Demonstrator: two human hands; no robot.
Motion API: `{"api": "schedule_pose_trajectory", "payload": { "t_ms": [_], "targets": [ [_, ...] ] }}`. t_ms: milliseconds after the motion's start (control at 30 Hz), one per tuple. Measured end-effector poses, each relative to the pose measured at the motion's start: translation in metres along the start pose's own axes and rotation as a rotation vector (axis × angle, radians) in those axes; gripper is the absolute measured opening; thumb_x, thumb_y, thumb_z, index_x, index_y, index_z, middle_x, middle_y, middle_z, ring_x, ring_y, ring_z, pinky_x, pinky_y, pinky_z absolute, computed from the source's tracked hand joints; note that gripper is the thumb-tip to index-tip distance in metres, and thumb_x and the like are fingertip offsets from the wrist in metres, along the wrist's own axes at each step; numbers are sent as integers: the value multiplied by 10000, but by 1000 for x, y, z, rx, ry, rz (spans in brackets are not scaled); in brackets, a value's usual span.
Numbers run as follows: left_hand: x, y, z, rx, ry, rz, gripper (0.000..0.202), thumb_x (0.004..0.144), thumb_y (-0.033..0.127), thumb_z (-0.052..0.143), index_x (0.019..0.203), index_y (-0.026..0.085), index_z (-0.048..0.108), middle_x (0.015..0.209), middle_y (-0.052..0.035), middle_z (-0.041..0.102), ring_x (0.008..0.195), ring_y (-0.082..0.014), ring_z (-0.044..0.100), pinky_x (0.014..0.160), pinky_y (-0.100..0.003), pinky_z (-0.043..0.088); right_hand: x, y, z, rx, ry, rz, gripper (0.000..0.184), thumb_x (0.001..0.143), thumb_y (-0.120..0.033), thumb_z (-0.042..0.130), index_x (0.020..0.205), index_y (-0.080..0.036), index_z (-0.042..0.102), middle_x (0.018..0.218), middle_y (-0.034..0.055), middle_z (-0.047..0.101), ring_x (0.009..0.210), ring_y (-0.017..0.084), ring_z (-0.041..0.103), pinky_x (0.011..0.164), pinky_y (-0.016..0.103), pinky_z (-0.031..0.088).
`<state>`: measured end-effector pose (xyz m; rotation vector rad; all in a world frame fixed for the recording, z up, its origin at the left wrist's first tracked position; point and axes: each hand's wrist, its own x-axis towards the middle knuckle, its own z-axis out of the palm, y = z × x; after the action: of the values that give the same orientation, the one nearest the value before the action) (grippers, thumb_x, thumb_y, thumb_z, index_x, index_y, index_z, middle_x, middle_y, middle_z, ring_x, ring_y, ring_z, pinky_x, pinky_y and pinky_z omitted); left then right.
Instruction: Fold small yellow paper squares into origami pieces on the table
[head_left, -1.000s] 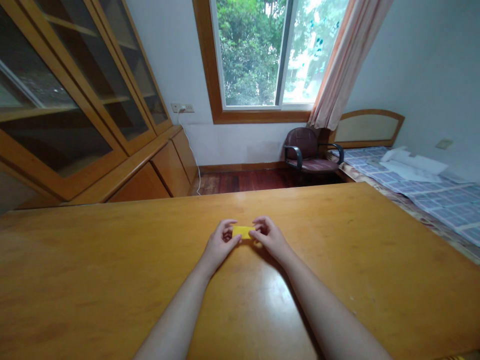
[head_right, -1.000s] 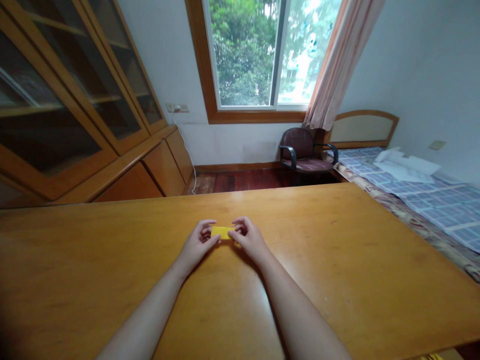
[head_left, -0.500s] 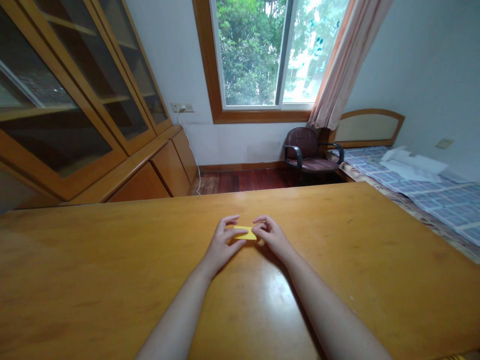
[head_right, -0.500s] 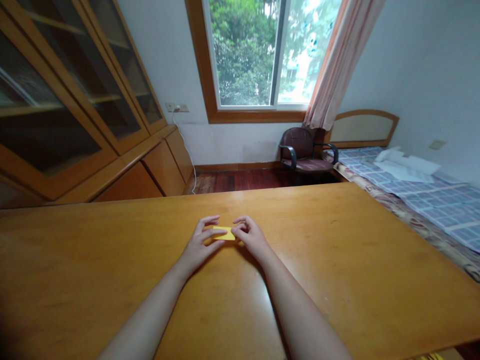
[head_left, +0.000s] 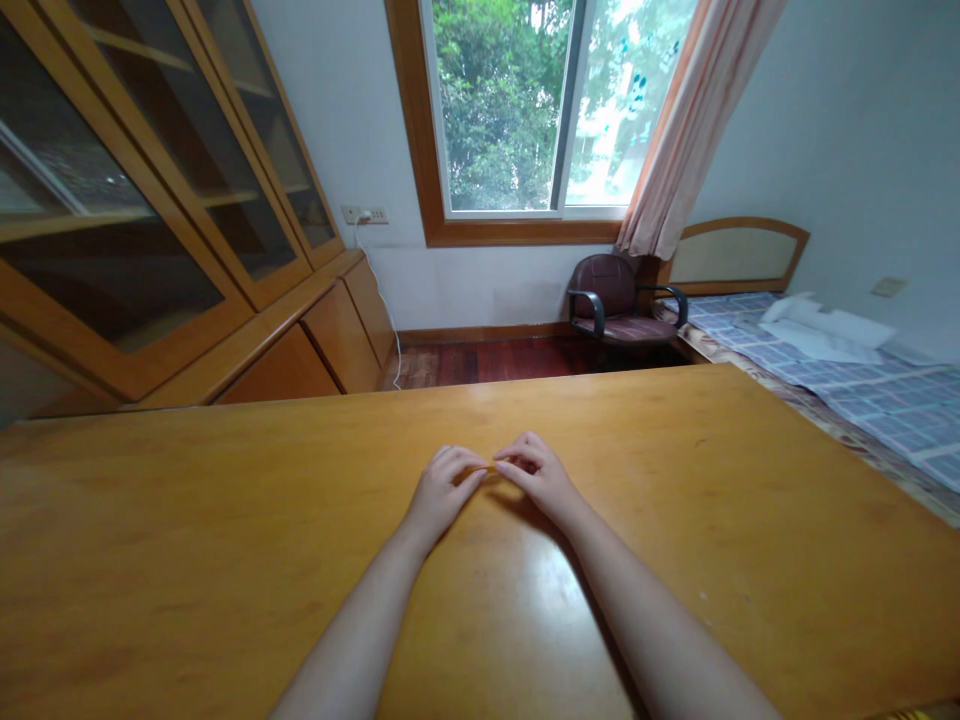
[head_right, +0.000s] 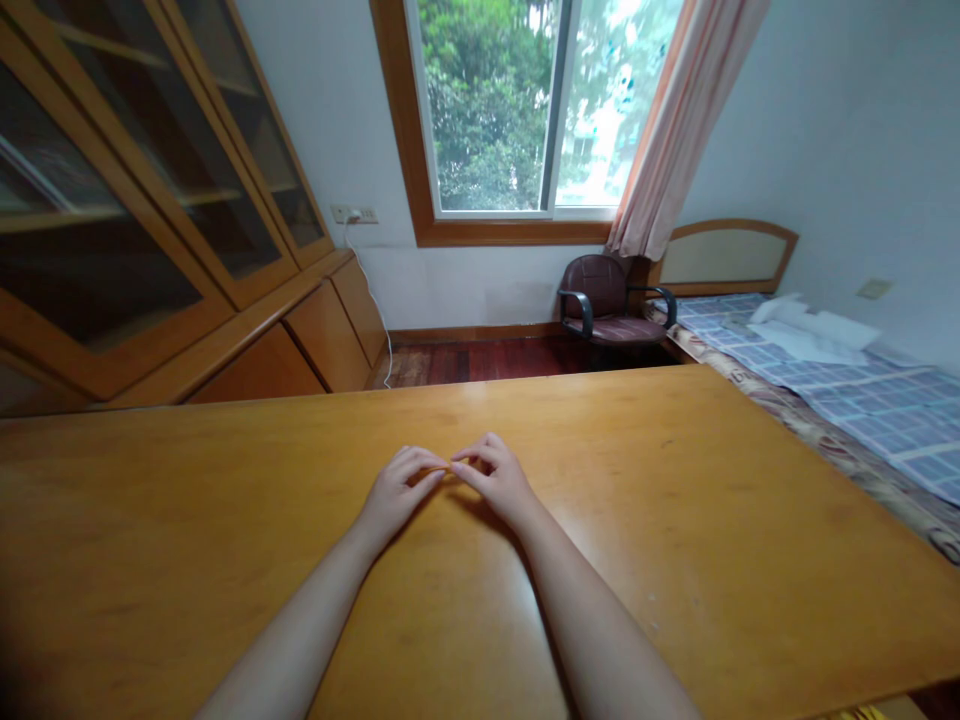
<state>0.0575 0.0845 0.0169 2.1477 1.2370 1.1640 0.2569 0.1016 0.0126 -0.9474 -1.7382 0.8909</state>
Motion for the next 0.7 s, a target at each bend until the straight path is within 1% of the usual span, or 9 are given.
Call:
{"api": "schedule_pose_trajectory", "payload": {
  "t_ms": [100, 200, 300, 400, 533, 700],
  "targets": [
    [0, 3, 0, -12, -33, -24, 150, 904, 305, 587, 889, 216, 707, 881, -47, 680, 869, -191, 597, 817, -319, 463, -1, 0, 2, -9, -7, -28, 153, 842, -357, 688, 874, -225, 758, 814, 21, 540, 737, 147, 526, 655, 267, 432],
    [1, 5, -1, -11, -51, -49, 188, 914, 335, 564, 907, 209, 704, 890, -55, 681, 868, -192, 601, 816, -318, 467, -1, -1, 3, -17, -5, -30, 147, 864, -328, 662, 839, -211, 747, 798, 25, 559, 749, 153, 544, 660, 271, 439],
    [1, 6, -1, 0, -35, -59, 203, 917, 347, 556, 896, 203, 698, 877, -55, 680, 855, -190, 600, 804, -311, 466, 0, -2, 3, -40, 4, -32, 145, 870, -306, 649, 815, -199, 731, 776, 23, 569, 721, 149, 545, 648, 269, 437],
    [0, 5, 0, 10, -21, -48, 197, 917, 326, 558, 855, 197, 694, 852, -52, 679, 837, -186, 598, 790, -306, 461, 0, -2, 3, -72, 9, -50, 132, 871, -284, 642, 806, -198, 720, 778, 25, 575, 730, 152, 550, 649, 269, 440],
    [0, 5, 0, 4, -28, -31, 182, 910, 316, 569, 845, 201, 694, 834, -48, 679, 818, -184, 591, 775, -308, 460, -2, -1, 5, -120, 0, -84, 89, 856, -273, 661, 832, -212, 720, 810, 39, 601, 803, 176, 567, 694, 287, 458],
    [0, 6, -1, 5, -40, -31, 205, 919, 331, 553, 837, 199, 687, 828, -49, 677, 816, -185, 590, 777, -308, 459, -2, -2, 6, -151, -4, -110, 93, 852, -280, 667, 810, -215, 718, 794, 39, 613, 796, 179, 570, 715, 301, 463]
  ]
}}
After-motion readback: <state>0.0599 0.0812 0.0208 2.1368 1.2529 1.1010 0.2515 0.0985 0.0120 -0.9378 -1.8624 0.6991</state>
